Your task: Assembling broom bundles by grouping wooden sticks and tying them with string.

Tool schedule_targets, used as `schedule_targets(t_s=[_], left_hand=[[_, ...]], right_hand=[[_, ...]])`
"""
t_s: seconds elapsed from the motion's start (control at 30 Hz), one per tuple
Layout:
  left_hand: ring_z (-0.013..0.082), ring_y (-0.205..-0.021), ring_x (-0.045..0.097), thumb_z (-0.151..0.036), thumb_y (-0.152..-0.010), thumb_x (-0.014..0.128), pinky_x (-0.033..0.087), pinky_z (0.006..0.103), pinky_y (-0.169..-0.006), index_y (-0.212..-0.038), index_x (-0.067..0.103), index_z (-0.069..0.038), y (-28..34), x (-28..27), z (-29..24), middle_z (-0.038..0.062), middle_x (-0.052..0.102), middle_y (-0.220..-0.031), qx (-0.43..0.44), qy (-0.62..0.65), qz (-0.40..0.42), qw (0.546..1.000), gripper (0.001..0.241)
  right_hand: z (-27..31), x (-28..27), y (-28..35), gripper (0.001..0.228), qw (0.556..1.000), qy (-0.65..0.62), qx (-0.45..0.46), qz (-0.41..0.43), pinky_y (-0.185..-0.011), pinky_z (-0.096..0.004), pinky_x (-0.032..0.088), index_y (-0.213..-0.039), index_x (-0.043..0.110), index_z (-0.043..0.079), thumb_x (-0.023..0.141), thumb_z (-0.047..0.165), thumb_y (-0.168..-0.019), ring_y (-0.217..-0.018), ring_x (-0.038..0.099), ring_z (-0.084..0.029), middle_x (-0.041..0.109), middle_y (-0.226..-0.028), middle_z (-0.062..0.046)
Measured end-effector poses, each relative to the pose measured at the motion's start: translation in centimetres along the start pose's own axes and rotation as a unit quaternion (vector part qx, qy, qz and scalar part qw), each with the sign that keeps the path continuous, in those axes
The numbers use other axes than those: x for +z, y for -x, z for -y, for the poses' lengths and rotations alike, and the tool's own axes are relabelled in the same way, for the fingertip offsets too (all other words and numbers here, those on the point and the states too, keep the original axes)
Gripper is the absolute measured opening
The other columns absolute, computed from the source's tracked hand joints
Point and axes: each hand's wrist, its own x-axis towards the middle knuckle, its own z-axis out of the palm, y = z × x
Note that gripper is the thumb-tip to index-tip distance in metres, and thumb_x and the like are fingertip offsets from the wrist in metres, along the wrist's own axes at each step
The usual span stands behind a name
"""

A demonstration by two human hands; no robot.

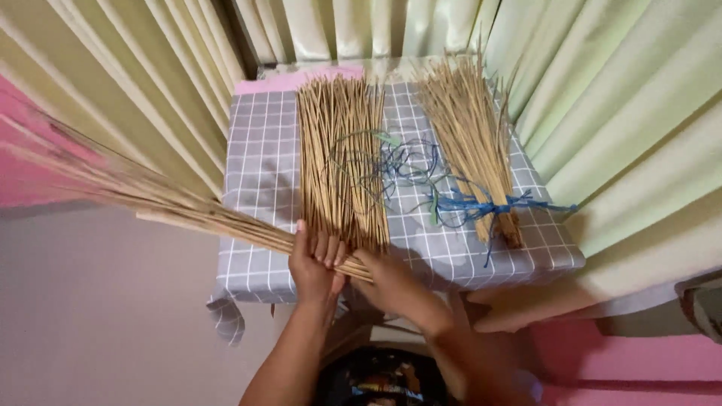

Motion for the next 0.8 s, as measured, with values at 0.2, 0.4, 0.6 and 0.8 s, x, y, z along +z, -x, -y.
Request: schedule_targets(t_s=[0.2,0.4,0.6,0.8], left_hand=[[0.0118,-0.046,0.037,-0.042,-0.107,0.051,0.037,0.0265,-0.051,-0.071,0.047,-0.019,0.7,0.9,1.7,-0.006,0.033,-0.056,0.008,-0.029,-0.054,0.998,0.044],[0.0085,-0.034,0.022,-0.046,-0.108,0.049,0.027,0.0222,-0.035,-0.058,0.031,-0.023,-0.8,-1.1,-0.9,-0.007,0.019,-0.045,0.015,0.04,-0.025,0.999,0.057],[0.008,-0.031,0.025,-0.049,-0.107,0.047,0.027,0.0212,-0.034,-0.056,0.033,-0.025,-0.2,-0.3,0.6,-0.007,0.023,-0.041,0.028,0.042,-0.013,0.999,0.059],[0.0095,-0.03,0.023,-0.05,-0.108,0.046,0.026,0.0224,-0.033,-0.055,0.031,-0.023,1.1,-5.1,0.8,-0.006,0.017,-0.042,-0.031,-0.03,0.112,0.993,0.061]], right_hand=[[0.0,-0.7,-1.2,0.049,0.997,0.022,0.075,0.022,-0.076,-0.051,0.061,-0.139,0.05,0.01,0.061,0.012,-0.091,-0.09,0.075,-0.045,0.074,-0.098,-0.025],[-0.3,-1.5,-0.1,0.061,0.958,-0.273,0.003,-0.083,-0.104,-0.058,0.048,-0.15,0.041,0.007,0.058,0.026,-0.094,-0.123,0.057,-0.049,0.059,-0.132,-0.03],[-1.8,4.3,-1.6,0.066,0.778,-0.538,0.067,-0.319,-0.102,-0.049,0.052,-0.148,0.04,0.01,0.029,0.06,-0.106,-0.123,0.06,-0.032,0.061,-0.133,-0.015],[0.3,1.3,1.1,0.023,0.904,-0.42,0.024,0.071,-0.068,-0.039,0.062,-0.09,0.072,0.001,0.076,0.023,-0.093,-0.076,0.072,-0.024,0.073,-0.08,-0.012]])
